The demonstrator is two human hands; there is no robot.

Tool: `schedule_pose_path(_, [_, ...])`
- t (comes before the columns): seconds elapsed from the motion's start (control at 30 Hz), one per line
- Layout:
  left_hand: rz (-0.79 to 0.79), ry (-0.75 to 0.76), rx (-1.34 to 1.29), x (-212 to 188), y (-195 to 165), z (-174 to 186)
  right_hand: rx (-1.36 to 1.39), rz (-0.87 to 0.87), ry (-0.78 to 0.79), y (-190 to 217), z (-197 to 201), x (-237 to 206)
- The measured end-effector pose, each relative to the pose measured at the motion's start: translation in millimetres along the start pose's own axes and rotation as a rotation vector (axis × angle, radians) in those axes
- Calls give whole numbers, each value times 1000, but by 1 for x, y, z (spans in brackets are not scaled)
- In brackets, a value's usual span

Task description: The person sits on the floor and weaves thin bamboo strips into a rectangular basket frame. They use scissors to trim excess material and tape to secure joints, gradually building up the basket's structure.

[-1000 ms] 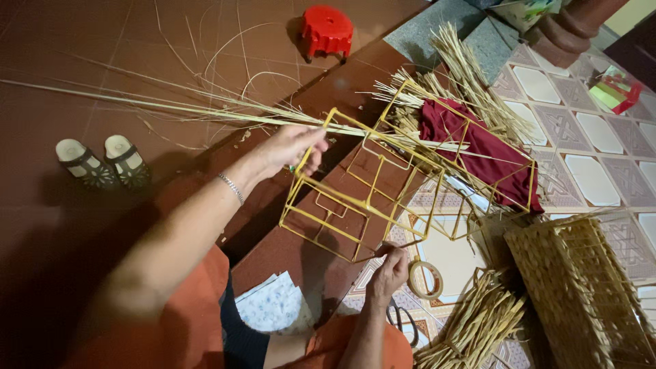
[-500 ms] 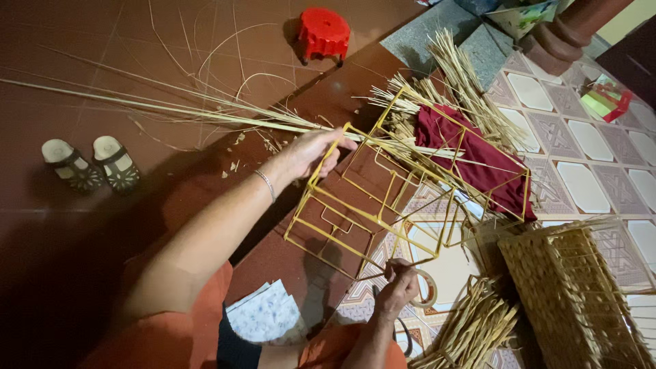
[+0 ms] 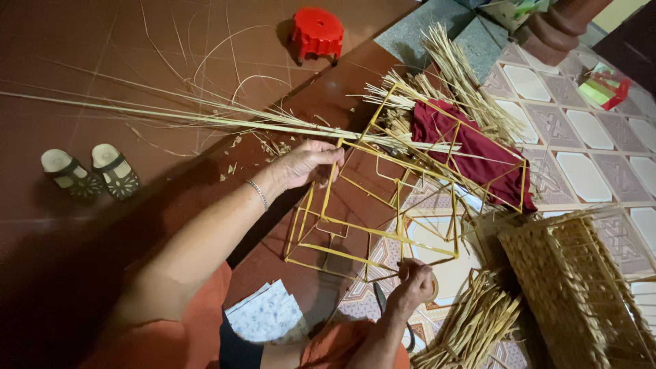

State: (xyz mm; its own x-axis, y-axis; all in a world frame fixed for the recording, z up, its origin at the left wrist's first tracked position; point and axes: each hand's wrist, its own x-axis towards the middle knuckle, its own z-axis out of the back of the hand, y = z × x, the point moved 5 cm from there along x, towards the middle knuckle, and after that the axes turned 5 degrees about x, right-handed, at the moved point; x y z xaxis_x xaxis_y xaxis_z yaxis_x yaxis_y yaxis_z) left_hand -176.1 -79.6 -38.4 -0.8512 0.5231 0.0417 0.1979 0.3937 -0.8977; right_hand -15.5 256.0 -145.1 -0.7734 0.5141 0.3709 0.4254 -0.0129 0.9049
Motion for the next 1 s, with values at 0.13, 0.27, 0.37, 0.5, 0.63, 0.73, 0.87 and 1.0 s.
schedule_pose_path(0.13, [18, -134, 219, -9, -4, 11, 54, -53, -2, -8, 1, 2])
schedule_pose_path(0.27, [-17, -365, 561, -23, -11, 14, 47, -71, 34, -11, -2, 0])
schedule_pose_path(0.37, [-92, -455, 682, -31, -15, 2, 118, -91, 53, -11, -7, -3])
schedule_pose_path(0.5, [-18, -509, 651, -50, -16, -7, 94, -98, 69, -9, -12, -2])
schedule_pose_path(0.63, [-487, -562, 1042, -87, -48, -30, 95, -106, 63, -15, -16, 1])
schedule_pose_path(0.73, [-890, -463, 1466, -109, -55, -78, 72, -121, 49, -20, -15, 0])
schedule_pose_path(0.87, [-1106, -211, 1725, -121, -38, -139, 154, -152, 77, -26, -17, -9])
schedule_pose_path(1.0, [-962, -150, 1661, -114, -35, -152, 173, -168, 110, -24, -27, -23])
